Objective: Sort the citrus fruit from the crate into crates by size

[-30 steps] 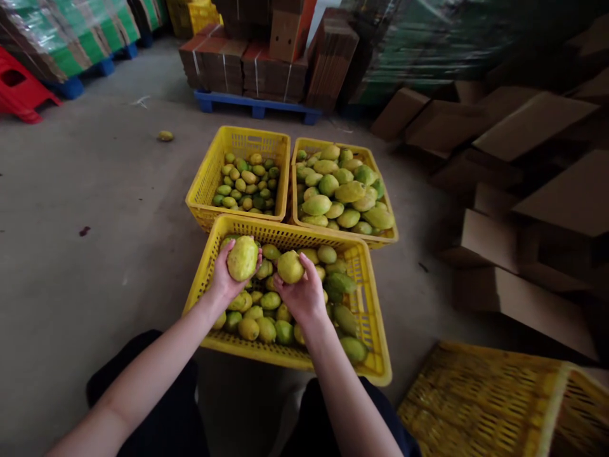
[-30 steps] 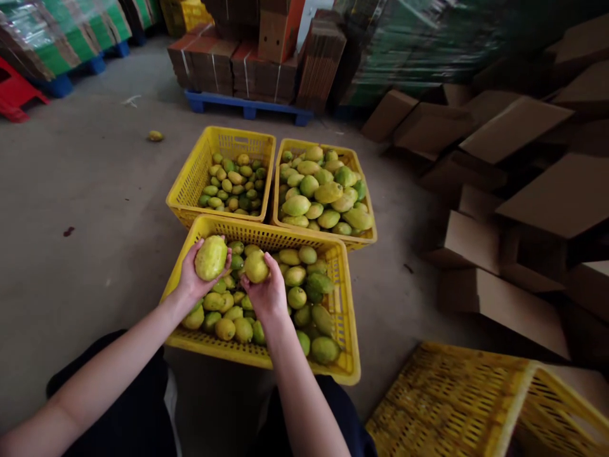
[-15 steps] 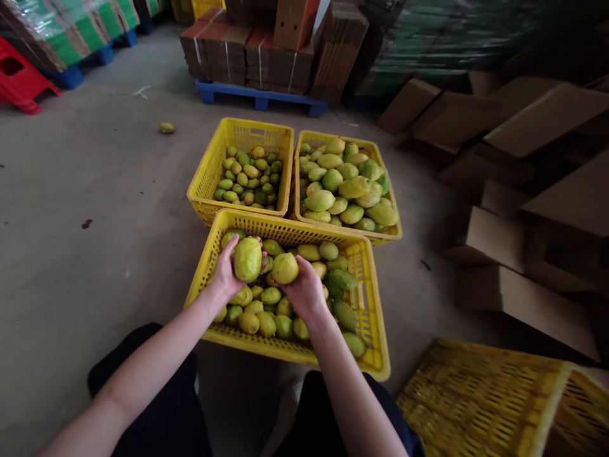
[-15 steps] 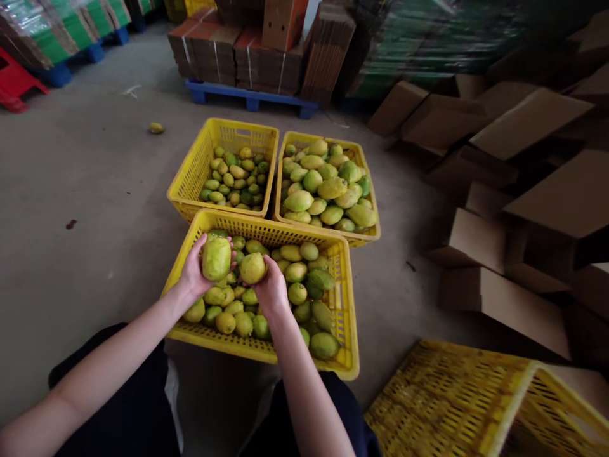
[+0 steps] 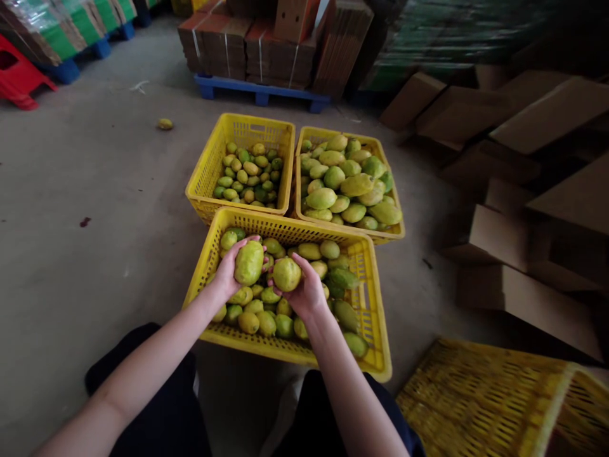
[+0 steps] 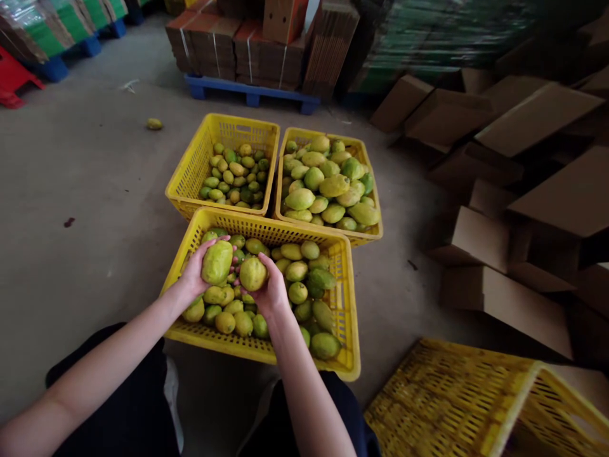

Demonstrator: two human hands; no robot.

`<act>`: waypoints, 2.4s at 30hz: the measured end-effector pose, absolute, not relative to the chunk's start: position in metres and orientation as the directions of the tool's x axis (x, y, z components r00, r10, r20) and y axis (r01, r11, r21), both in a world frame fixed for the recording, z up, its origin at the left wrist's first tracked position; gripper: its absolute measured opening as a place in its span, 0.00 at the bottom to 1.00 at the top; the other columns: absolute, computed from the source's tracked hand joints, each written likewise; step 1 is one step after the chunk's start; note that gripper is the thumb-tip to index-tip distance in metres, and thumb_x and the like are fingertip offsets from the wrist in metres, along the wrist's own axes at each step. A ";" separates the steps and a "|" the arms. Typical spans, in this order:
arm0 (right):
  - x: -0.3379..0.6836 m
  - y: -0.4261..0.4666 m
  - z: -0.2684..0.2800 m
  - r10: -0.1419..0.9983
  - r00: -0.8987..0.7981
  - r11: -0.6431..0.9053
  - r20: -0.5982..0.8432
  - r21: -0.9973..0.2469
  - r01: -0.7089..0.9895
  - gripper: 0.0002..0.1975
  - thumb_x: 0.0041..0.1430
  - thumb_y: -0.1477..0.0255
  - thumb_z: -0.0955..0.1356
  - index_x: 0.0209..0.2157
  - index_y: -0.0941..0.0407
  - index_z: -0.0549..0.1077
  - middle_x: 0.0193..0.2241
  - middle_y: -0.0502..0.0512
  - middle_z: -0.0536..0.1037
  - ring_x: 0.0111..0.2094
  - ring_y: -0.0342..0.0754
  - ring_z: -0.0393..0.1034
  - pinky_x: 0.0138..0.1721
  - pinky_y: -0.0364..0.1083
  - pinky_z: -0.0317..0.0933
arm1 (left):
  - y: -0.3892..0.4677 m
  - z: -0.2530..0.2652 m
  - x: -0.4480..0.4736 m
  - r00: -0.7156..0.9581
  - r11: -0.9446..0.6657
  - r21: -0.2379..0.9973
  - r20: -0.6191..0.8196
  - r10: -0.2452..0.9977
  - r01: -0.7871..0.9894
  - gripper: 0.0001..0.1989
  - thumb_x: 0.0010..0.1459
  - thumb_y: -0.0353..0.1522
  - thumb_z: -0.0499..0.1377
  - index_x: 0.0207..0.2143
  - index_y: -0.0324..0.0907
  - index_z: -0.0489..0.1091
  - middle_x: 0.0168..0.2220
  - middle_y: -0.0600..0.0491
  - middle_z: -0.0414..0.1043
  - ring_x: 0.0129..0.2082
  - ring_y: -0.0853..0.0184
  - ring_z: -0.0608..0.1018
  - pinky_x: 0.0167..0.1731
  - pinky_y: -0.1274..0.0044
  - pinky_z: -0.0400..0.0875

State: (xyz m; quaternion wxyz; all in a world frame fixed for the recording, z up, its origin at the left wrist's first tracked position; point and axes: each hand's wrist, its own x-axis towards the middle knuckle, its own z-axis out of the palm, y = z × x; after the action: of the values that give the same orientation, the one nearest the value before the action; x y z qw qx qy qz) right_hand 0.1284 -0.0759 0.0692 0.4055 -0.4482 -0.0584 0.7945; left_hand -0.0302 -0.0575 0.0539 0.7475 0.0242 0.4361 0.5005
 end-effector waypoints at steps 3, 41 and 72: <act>0.129 -0.077 0.067 0.701 -0.256 -0.643 -0.665 -0.435 -0.631 0.11 0.59 0.64 0.69 0.32 0.58 0.76 0.24 0.55 0.80 0.22 0.49 0.75 0.17 0.43 0.62 | -0.058 0.054 -0.031 0.111 0.485 0.490 -0.611 0.784 -0.724 0.12 0.58 0.34 0.59 0.44 0.40 0.75 0.37 0.47 0.80 0.32 0.61 0.84 0.31 0.72 0.80; 0.140 -0.071 0.069 0.661 -0.243 -0.622 -0.710 -0.336 -0.707 0.07 0.61 0.67 0.67 0.35 0.56 0.72 0.25 0.54 0.80 0.25 0.50 0.76 0.23 0.43 0.64 | -0.061 0.057 -0.032 0.332 0.527 0.176 -0.602 0.726 -0.832 0.24 0.70 0.44 0.47 0.57 0.38 0.69 0.44 0.45 0.80 0.38 0.62 0.84 0.33 0.73 0.81; 0.153 -0.074 0.074 0.775 -0.237 -0.598 -0.586 -0.560 -0.574 0.12 0.52 0.68 0.74 0.39 0.55 0.76 0.32 0.54 0.82 0.32 0.49 0.77 0.28 0.44 0.70 | -0.063 0.057 -0.023 0.273 0.566 0.361 -0.608 0.745 -0.741 0.18 0.67 0.29 0.52 0.57 0.40 0.71 0.44 0.45 0.81 0.47 0.57 0.83 0.49 0.67 0.78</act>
State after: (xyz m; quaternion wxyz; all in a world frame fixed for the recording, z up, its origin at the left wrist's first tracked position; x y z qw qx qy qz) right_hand 0.1532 -0.0737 0.0738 0.4333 -0.4401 -0.1145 0.7781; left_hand -0.0232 -0.0629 0.0570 0.7977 0.0026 0.3828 0.4659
